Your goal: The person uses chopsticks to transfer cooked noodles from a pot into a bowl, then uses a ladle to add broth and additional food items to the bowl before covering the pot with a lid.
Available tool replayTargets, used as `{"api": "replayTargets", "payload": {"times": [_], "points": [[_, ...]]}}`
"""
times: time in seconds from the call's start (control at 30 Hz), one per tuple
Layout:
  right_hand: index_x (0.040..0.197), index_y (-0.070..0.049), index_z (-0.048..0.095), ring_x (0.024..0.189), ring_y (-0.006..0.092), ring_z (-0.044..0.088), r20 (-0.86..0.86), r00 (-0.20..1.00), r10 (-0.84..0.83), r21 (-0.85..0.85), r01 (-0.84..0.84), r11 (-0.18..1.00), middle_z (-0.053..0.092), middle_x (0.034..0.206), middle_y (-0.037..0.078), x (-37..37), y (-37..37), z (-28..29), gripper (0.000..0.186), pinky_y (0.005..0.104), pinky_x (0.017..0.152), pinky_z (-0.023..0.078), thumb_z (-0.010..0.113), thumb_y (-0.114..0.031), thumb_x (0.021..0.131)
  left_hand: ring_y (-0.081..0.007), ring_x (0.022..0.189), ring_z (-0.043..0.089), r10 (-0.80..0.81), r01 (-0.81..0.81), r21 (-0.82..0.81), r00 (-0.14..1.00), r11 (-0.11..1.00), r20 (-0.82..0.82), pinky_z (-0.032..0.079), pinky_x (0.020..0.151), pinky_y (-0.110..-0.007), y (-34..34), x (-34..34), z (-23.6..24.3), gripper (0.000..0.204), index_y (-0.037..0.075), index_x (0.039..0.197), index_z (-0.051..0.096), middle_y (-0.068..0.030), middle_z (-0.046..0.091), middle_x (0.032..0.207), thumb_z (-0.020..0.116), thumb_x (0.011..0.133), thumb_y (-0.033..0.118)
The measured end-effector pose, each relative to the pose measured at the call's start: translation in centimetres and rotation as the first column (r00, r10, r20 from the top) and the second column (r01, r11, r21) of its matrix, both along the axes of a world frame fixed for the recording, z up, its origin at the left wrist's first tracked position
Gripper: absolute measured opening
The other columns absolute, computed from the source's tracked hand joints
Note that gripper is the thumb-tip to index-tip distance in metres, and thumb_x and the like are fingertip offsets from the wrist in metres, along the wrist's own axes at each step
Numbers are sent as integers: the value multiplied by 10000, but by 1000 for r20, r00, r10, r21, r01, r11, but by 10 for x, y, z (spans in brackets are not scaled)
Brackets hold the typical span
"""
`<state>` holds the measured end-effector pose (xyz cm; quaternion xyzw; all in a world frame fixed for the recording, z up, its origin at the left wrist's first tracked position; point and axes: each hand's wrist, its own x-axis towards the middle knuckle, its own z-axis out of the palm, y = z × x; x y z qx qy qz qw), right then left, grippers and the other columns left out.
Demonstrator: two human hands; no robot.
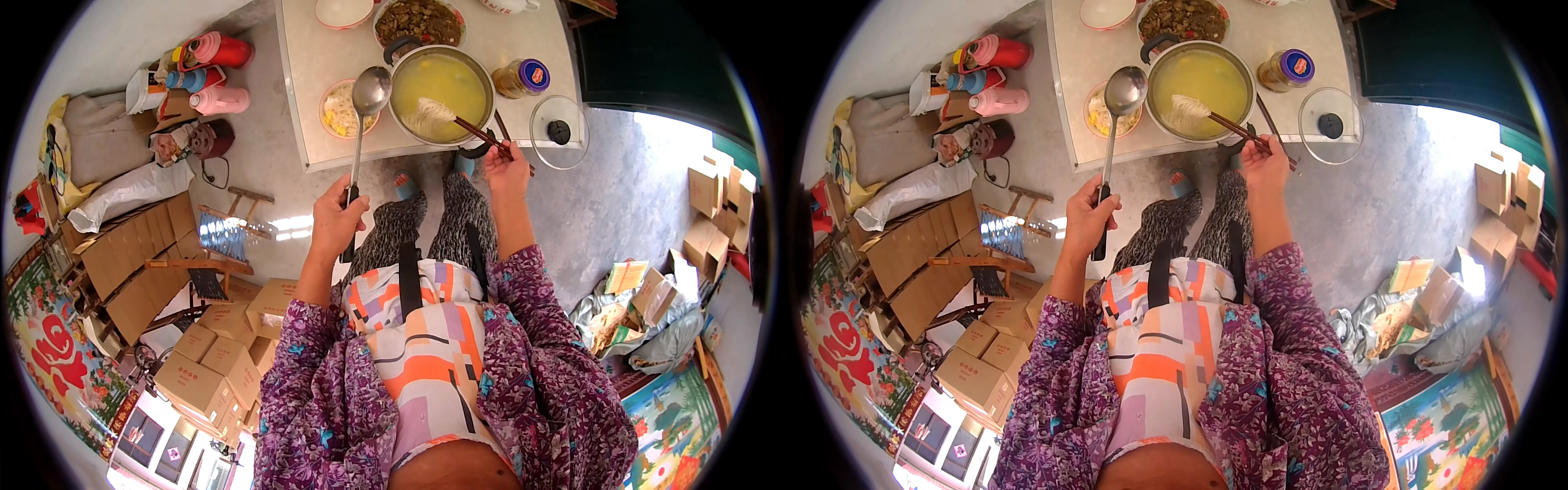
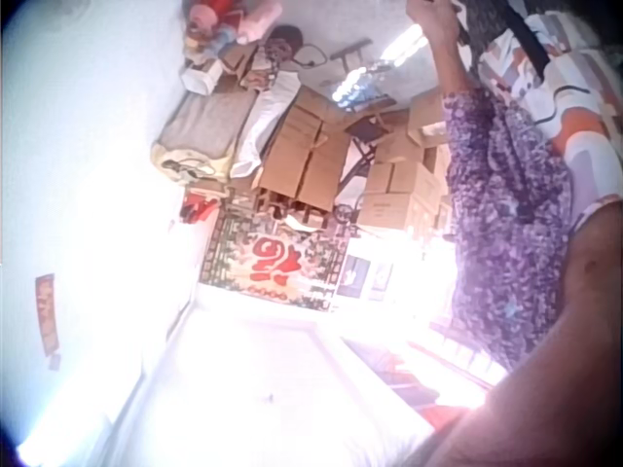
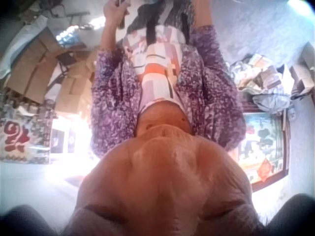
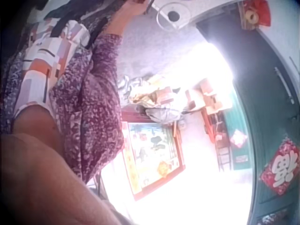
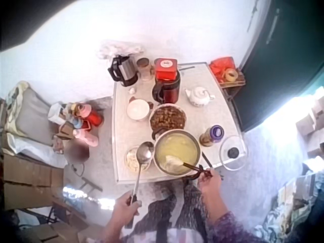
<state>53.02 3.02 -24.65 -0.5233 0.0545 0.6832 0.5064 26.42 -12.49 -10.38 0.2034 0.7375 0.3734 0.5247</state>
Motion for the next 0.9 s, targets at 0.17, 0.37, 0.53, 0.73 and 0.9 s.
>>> {"api": "replayTargets", "payload": {"times": [0.17, 0.37, 0.53, 0.73, 0.9], "points": [[878, -13, 552, 646, 206, 610, 38, 999, -6, 32, 5, 999, 593, 750, 85, 6, 16, 23, 202, 317, 595, 540, 521, -204, 934, -58, 492, 496, 40, -40, 21, 999, 999, 36, 437, 446, -213, -3, -1, -1, 422, -11, 1232, 536, -27, 579, 703, 594, 817, 45], [904, -1, 555, 664, 201, 601, 127, 991, 42, 84, -53, 995, 587, 779, 86, 11, 32, 46, 215, 316, 602, 536, 520, -210, 934, -65, 480, 502, 74, -77, 44, 996, 996, 56, 435, 439, -217, -12, -9, -4, 407, -16, 1218, 537, -38, 589, 708, 591, 820, 46], [904, -3, 559, 652, 189, 592, 126, 990, 58, 116, -73, 991, 586, 774, 75, 6, 41, 75, 215, 302, 584, 528, 528, -214, 930, -71, 471, 503, 118, -122, 54, 991, 991, 64, 434, 431, -223, -20, -17, -4, 407, -20, 1219, 532, -50, 597, 715, 590, 822, 49], [893, -16, 571, 623, 187, 593, 28, 988, 155, 201, -157, 967, 607, 759, 77, -18, 45, 121, 208, 300, 560, 517, 536, -217, 931, -72, 467, 508, 170, -174, 67, 984, 983, 61, 435, 425, -222, -31, -23, -3, 421, -25, 1230, 523, -59, 604, 722, 598, 824, 58], [901, -11, 581, 622, 199, 606, -109, 955, 278, 281, -238, 930, 624, 769, 89, -55, 46, 139, 206, 318, 563, 523, 540, -210, 932, -68, 465, 507, 256, -259, 65, 965, 964, 52, 440, 427, -217, -42, -28, -6, 423, -28, 1228, 522, -56, 608, 725, 607, 825, 65]]}}
